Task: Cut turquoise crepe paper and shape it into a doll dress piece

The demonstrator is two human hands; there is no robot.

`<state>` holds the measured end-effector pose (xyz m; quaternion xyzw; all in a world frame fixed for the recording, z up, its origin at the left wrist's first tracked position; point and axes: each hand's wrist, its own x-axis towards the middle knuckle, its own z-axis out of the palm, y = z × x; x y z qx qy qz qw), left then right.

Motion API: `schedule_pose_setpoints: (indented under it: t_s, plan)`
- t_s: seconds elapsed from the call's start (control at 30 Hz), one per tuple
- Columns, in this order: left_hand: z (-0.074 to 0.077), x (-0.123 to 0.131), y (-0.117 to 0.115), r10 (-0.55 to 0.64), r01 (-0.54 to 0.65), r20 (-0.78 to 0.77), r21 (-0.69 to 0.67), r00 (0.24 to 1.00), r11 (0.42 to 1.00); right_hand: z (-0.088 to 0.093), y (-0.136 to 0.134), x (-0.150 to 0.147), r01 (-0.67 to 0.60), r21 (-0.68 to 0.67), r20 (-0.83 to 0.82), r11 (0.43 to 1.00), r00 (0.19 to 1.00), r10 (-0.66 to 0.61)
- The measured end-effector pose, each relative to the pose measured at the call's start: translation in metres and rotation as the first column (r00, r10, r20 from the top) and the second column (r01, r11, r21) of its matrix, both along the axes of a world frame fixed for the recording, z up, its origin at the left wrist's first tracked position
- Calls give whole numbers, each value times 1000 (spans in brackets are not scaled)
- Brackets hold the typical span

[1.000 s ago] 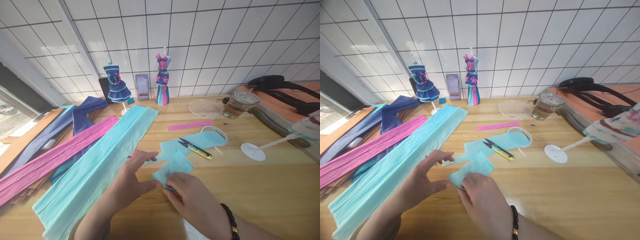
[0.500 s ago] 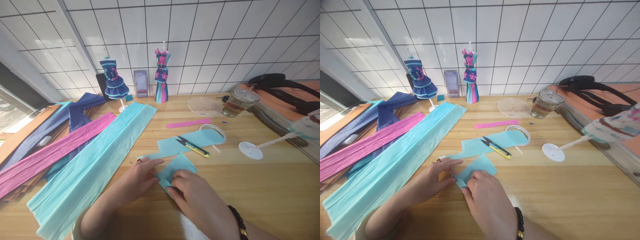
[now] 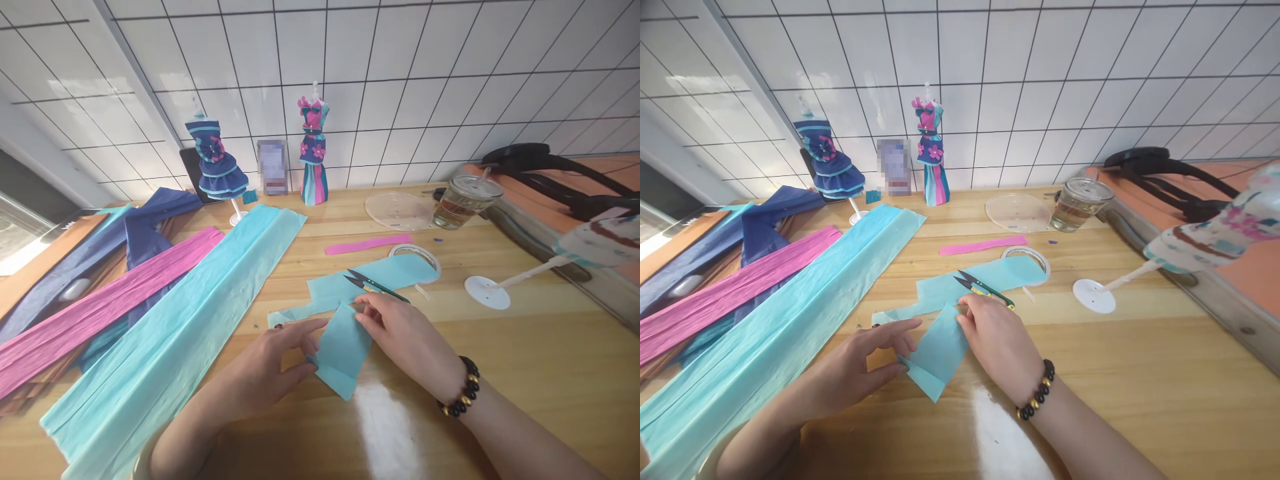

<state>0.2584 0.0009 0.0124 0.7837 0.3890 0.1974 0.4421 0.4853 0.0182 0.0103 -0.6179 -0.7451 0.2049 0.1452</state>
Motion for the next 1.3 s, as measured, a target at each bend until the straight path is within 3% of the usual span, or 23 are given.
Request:
schedule_pose_setpoints:
  t_s: [0.17, 0.43, 0.63, 0.93, 1.17, 1.3]
  plan:
    - [-4, -1, -1, 20, -21, -37, -19, 999, 1000, -6, 2, -2, -15, -31, -77, 999, 997, 13]
    - [-4, -1, -2, 52, -57, -75, -62, 996, 996, 5, -2, -6, -80, -55, -126, 995, 989, 72]
    - [-5, -1, -2, 36, -39, -93, -33, 995, 999, 2, 0, -3, -80, -84, -164, 993, 984, 65]
    - [8, 3, -1, -17, 16, -73, -24, 997, 1000, -1, 0, -4, -93, -148, -241, 985, 969, 55]
    - [2, 3, -3, 110, -113, -34, -101, 993, 988, 3, -5, -12, -114, -122, -294, 986, 953, 74]
    - [-2, 5, -3, 177, -175, 6, -119, 984, 977, 4, -12, -21, -182, -57, -348, 982, 925, 152]
